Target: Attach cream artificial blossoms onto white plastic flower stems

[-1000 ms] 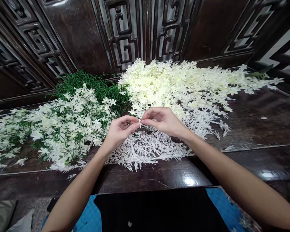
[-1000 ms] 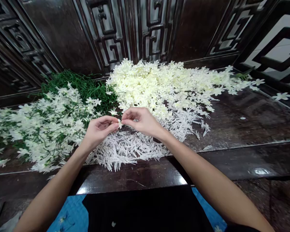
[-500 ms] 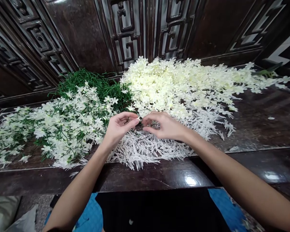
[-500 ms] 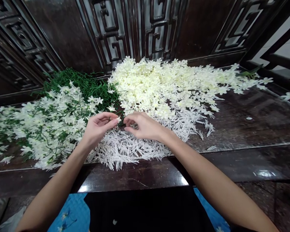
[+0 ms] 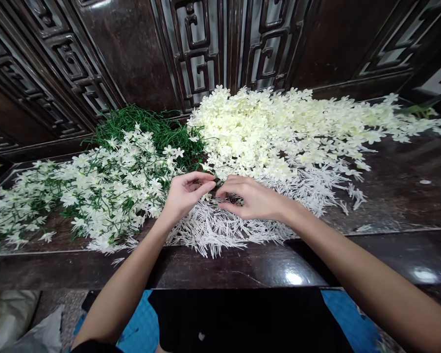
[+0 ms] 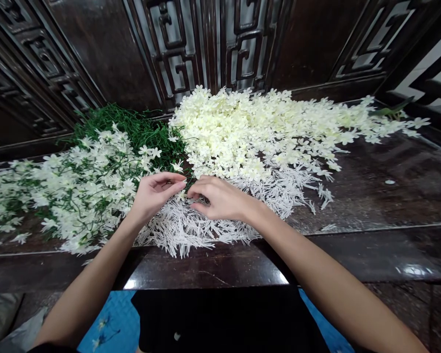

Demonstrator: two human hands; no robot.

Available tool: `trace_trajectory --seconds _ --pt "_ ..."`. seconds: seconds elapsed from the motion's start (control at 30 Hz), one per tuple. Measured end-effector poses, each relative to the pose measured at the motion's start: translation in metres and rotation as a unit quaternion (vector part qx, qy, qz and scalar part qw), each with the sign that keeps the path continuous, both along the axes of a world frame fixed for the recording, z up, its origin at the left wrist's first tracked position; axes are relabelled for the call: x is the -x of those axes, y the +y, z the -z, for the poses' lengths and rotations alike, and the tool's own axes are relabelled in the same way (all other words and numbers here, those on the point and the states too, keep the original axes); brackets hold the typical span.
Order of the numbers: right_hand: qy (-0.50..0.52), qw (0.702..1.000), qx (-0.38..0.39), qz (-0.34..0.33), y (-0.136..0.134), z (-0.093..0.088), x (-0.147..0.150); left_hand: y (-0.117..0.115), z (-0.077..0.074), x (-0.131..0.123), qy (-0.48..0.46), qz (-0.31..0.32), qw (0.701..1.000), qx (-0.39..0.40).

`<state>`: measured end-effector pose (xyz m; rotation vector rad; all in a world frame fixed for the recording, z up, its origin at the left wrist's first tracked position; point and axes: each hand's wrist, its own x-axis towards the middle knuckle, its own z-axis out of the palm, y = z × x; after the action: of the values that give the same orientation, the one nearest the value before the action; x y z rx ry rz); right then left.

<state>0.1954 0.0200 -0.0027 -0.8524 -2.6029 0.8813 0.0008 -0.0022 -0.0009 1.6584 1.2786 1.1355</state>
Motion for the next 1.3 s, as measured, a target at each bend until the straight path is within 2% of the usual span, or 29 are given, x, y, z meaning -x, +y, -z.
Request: trace_trajectory --seconds 0.1,0.23,0.37,0.47,0.6,0.73,0.9,1.07,1.17,1.3 --pt "-0.025 0.999 0.019 -0.022 0.001 0.001 -0.002 -0.001 -0.001 0.003 0.137 -0.004 0.988 -0.071" --pt "-0.036 0.998 0.021 -0.053 0.0 0.003 0.0 -0.001 0.001 0.008 0.329 0.04 0.936 -0.119" --pt "-0.014 0.998 0.007 -0.069 -0.004 0.001 0.002 0.0 0.004 0.01 0.412 0.058 0.905 -0.09" --pt "0.001 0.997 0.021 -0.074 -0.006 0.001 0.004 0.0 0.006 0.01 0.432 0.059 0.898 -0.062" --pt "-0.007 0.994 0.044 -0.095 -0.009 0.003 0.006 0.001 0.008 0.01 0.394 0.05 0.916 -0.056" --pt "0.028 0.992 0.063 -0.103 -0.01 0.004 0.007 0.002 0.009 0.01 0.355 0.039 0.932 -0.057" --pt "0.104 0.983 0.139 -0.058 -0.007 -0.006 0.0 0.002 0.005 0.008 0.296 0.009 0.953 -0.063" --pt "0.15 0.971 0.184 0.005 -0.003 -0.009 -0.005 -0.001 -0.005 0.004 0.087 -0.017 0.996 -0.009" --pt "0.172 0.965 0.194 0.049 -0.002 -0.008 -0.004 -0.003 -0.011 0.003 0.001 -0.036 0.999 0.011" --pt "0.194 0.953 0.212 0.094 -0.002 -0.008 -0.002 -0.006 -0.014 0.001 -0.034 -0.019 0.999 0.03"
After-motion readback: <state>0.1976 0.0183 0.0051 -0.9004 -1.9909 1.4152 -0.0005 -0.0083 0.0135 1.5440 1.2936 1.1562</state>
